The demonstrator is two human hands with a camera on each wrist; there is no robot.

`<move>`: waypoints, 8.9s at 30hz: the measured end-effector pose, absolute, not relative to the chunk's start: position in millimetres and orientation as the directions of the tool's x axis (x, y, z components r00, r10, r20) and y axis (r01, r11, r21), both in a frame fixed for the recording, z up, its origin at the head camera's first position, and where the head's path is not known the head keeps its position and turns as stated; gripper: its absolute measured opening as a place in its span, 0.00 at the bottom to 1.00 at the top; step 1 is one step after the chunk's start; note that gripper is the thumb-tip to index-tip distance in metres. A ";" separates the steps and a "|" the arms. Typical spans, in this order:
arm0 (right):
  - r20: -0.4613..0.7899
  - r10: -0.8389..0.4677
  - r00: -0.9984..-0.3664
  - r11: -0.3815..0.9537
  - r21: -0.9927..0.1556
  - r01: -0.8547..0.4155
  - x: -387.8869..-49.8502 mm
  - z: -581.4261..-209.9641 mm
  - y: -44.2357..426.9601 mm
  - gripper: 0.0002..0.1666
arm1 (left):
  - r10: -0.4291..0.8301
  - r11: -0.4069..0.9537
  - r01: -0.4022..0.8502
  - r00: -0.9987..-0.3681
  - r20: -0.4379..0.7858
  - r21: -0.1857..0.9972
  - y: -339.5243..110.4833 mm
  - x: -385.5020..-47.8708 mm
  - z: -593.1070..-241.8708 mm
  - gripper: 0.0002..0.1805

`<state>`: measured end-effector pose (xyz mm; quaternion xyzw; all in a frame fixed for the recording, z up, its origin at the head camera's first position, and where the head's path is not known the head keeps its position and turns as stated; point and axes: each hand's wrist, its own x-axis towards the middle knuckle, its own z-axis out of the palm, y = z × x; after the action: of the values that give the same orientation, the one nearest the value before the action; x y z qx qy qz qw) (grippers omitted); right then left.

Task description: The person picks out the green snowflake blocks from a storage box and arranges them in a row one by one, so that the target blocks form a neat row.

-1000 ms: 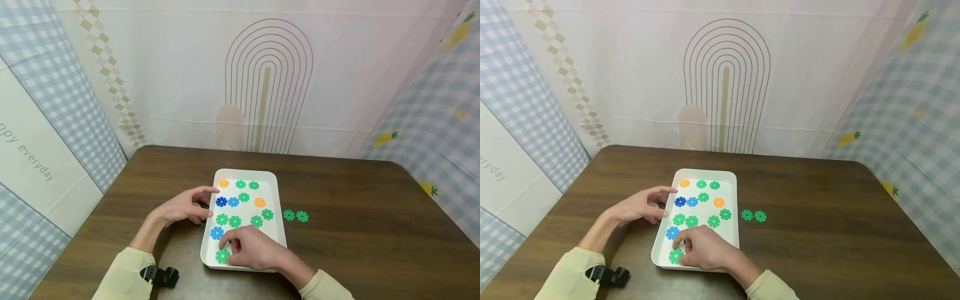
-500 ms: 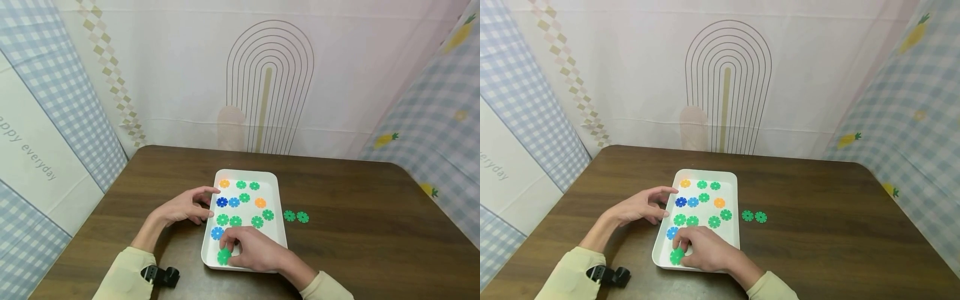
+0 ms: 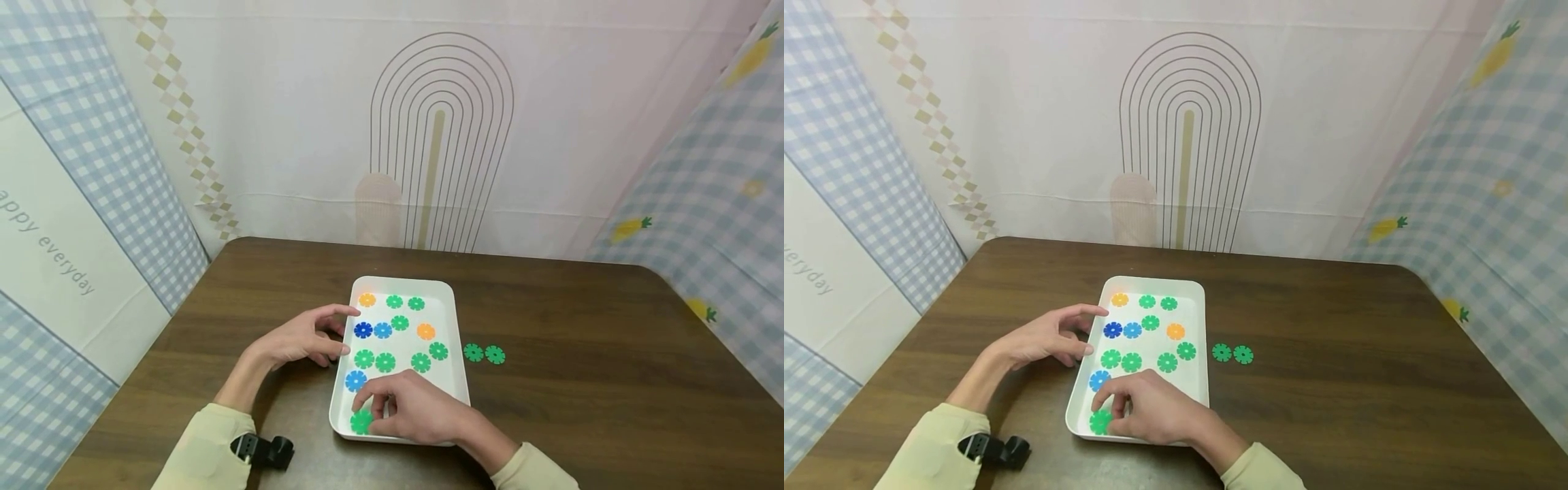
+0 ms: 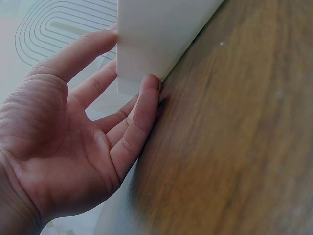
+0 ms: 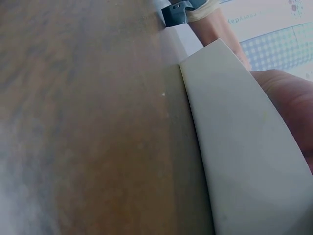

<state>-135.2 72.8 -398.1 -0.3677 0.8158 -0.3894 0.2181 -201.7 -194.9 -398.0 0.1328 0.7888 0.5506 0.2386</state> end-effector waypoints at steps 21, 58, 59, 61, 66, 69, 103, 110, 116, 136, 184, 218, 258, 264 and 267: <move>-0.121 -0.726 -0.677 0.258 -0.960 -0.105 -140.3 -389.2 82.0 0.13 | 0.460 0.365 -0.071 -0.853 -0.246 0.928 -193.2 -200.9 -397.3 0.37; -0.105 -0.415 -0.904 0.279 -0.960 -0.016 -170.5 -379.3 207.1 0.23 | 0.461 0.373 -0.054 -0.856 -0.236 0.926 -195.3 -201.9 -399.4 0.38; -0.101 -0.411 -0.906 0.274 -0.962 -0.017 -170.8 -379.8 210.9 0.23 | 0.461 0.374 -0.053 -0.856 -0.235 0.926 -195.5 -202.0 -399.6 0.38; -0.094 -0.405 -0.910 0.264 -0.964 -0.018 -171.5 -380.9 218.3 0.23 | 0.458 0.376 -0.054 -0.857 -0.236 0.925 -195.7 -202.1 -400.0 0.38; -0.072 -0.378 -0.923 0.259 -0.965 -0.031 -172.9 -384.9 238.4 0.22 | 0.463 0.373 -0.050 -0.855 -0.233 0.926 -195.2 -201.7 -400.0 0.37; -0.069 -0.350 -0.934 0.267 -0.963 -0.029 -173.6 -386.2 250.2 0.21 | 0.472 0.364 -0.044 -0.852 -0.225 0.930 -195.4 -200.9 -399.3 0.38; -0.189 -0.191 -0.963 0.449 -0.889 0.085 -184.8 -409.3 291.6 0.26 | 0.476 0.357 -0.050 -0.849 -0.228 0.933 -195.0 -201.8 -400.3 0.38; -0.214 -0.182 -0.960 0.460 -0.881 0.110 -184.8 -409.1 289.7 0.27 | 0.480 0.358 -0.046 -0.848 -0.226 0.933 -195.6 -201.6 -400.6 0.39; -0.208 -0.170 -0.963 0.476 -0.873 0.105 -184.0 -407.4 289.9 0.27 | 0.476 0.360 -0.050 -0.849 -0.229 0.932 -195.4 -201.6 -400.3 0.38; -0.078 -0.256 -0.964 0.489 -0.870 -0.060 -174.9 -357.5 214.4 0.24 | 0.475 0.362 -0.049 -0.850 -0.229 0.931 -195.1 -201.6 -398.9 0.38; -0.163 -0.319 -0.934 0.744 -0.654 -0.140 -180.5 -384.5 136.1 0.15 | 0.456 0.361 -0.080 -0.854 -0.251 0.929 -195.0 -201.9 -400.0 0.38; -0.108 -0.370 -0.923 0.753 -0.617 -0.230 -176.9 -388.4 135.4 0.17 | 0.467 0.363 -0.053 -0.854 -0.231 0.930 -195.3 -202.0 -398.5 0.38; -0.122 -0.354 -0.927 0.652 -0.743 -0.151 -181.5 -384.7 149.0 0.13 | 0.462 0.356 -0.067 -0.854 -0.238 0.932 -195.6 -202.5 -399.4 0.39; -0.108 -0.379 -0.919 0.591 -0.793 -0.151 -184.1 -384.2 153.9 0.13 | 0.458 0.362 -0.070 -0.855 -0.243 0.930 -195.4 -202.1 -399.6 0.38; -0.107 -0.382 -0.918 0.573 -0.807 -0.145 -185.2 -384.9 156.4 0.13 | 0.459 0.363 -0.068 -0.855 -0.242 0.929 -194.9 -203.0 -399.9 0.38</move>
<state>-185.2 156.4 -384.9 -0.1504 0.8764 -0.4368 0.1359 -203.0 -194.9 -399.9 0.1237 0.7899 0.5508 0.2395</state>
